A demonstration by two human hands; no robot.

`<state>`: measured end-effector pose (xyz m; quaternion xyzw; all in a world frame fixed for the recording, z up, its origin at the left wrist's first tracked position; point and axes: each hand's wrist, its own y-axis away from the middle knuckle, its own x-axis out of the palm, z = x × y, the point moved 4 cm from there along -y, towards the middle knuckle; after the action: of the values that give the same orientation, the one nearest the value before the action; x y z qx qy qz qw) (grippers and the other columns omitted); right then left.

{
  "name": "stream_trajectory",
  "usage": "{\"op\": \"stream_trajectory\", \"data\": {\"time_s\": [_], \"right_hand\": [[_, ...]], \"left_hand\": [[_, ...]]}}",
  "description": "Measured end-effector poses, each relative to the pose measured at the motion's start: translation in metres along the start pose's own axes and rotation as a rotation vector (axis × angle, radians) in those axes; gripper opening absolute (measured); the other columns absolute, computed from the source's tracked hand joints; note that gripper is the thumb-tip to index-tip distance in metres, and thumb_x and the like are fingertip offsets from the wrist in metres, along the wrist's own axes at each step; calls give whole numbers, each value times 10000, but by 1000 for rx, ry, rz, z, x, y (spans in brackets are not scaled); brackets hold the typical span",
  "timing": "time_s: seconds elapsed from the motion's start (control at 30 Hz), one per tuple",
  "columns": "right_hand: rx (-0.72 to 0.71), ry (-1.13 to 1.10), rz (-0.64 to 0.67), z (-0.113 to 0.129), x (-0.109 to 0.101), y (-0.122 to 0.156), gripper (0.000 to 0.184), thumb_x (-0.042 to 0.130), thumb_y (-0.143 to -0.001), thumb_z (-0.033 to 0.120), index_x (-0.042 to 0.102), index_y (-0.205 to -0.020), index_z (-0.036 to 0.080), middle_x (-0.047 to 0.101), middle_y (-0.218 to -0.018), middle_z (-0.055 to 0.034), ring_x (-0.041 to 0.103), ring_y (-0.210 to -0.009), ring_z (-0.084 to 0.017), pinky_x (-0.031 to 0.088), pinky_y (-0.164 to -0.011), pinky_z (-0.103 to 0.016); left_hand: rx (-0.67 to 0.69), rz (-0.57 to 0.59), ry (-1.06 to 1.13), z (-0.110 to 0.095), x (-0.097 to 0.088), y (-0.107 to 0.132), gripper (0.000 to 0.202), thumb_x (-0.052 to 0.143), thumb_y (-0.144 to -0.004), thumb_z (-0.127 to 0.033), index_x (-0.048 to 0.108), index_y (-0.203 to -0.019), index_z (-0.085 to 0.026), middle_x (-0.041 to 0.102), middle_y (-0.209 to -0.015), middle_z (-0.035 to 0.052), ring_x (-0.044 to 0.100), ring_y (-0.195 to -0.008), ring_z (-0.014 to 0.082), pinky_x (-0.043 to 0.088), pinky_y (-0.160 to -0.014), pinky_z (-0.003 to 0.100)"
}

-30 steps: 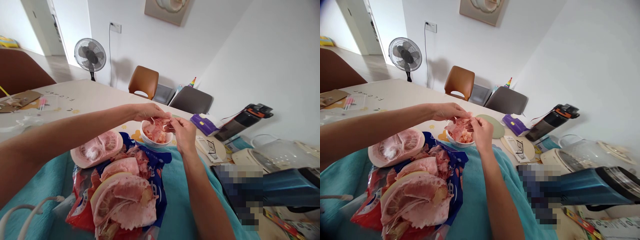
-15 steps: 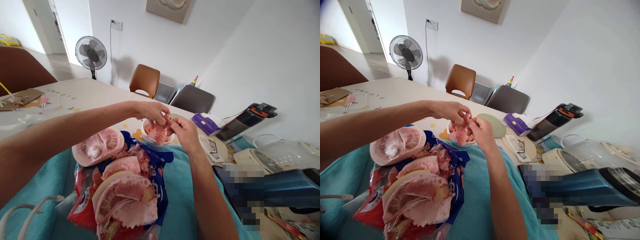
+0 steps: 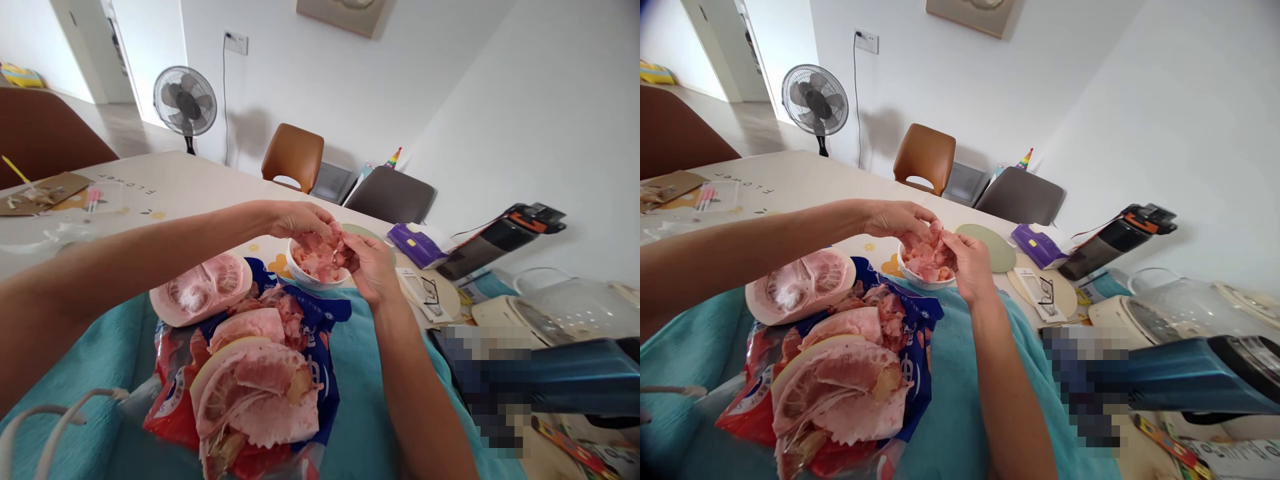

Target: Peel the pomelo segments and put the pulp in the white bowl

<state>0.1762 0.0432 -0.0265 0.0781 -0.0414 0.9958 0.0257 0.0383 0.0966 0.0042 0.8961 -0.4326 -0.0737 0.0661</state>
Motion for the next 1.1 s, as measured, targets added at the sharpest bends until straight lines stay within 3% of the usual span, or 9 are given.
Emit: {"op": "stream_trajectory", "data": {"time_s": [0.2, 0.4, 0.6, 0.73, 0.9, 1.1], "right_hand": [[-117, 110, -172, 11, 2, 7, 202, 767, -668, 334, 668, -728, 168, 636, -669, 12, 578, -512, -103, 460, -421, -217], [-396, 311, -302, 28, 3, 19, 124, 693, -768, 313, 671, -738, 195, 569, -593, 49, 474, -450, -64, 348, -385, -191], [-342, 364, -120, 23, 14, 24, 265, 648, -821, 425, 671, -726, 178, 539, -499, 50, 434, -387, -70, 343, -372, -211], [-281, 383, -3, 19, 22, 23, 124, 621, -802, 291, 663, -858, 189, 598, -550, 52, 532, -450, -96, 446, -433, -219], [-259, 380, 60, 16, 27, 22, 251, 599, -735, 163, 643, -979, 205, 683, -742, 29, 636, -632, -119, 531, -582, -249], [-297, 360, 36, 10, 29, 22, 218, 727, -760, 339, 614, -892, 207, 662, -688, 38, 604, -572, -107, 498, -524, -231]], "left_hand": [[72, -247, 87, -4, 5, 8, 81, 628, -663, -51, 632, -668, -132, 598, -561, 4, 555, -509, 98, 454, -516, 239], [124, -337, 311, 5, 16, 25, 66, 660, -757, -87, 604, -739, -116, 640, -664, 21, 604, -559, 93, 519, -609, 256], [144, -480, 330, 14, 16, 37, 109, 676, -796, -107, 567, -797, -116, 646, -694, 19, 626, -584, 99, 544, -631, 274], [167, -534, 330, 14, 16, 41, 96, 642, -832, -114, 548, -811, -118, 656, -699, 26, 612, -567, 96, 543, -619, 280], [225, -559, 340, 15, 19, 45, 121, 647, -838, -136, 528, -818, -126, 675, -705, 34, 616, -565, 101, 537, -632, 285], [327, -640, 308, 20, 25, 44, 167, 679, -807, -140, 515, -839, -147, 655, -684, -2, 624, -560, 105, 514, -597, 260]]}}
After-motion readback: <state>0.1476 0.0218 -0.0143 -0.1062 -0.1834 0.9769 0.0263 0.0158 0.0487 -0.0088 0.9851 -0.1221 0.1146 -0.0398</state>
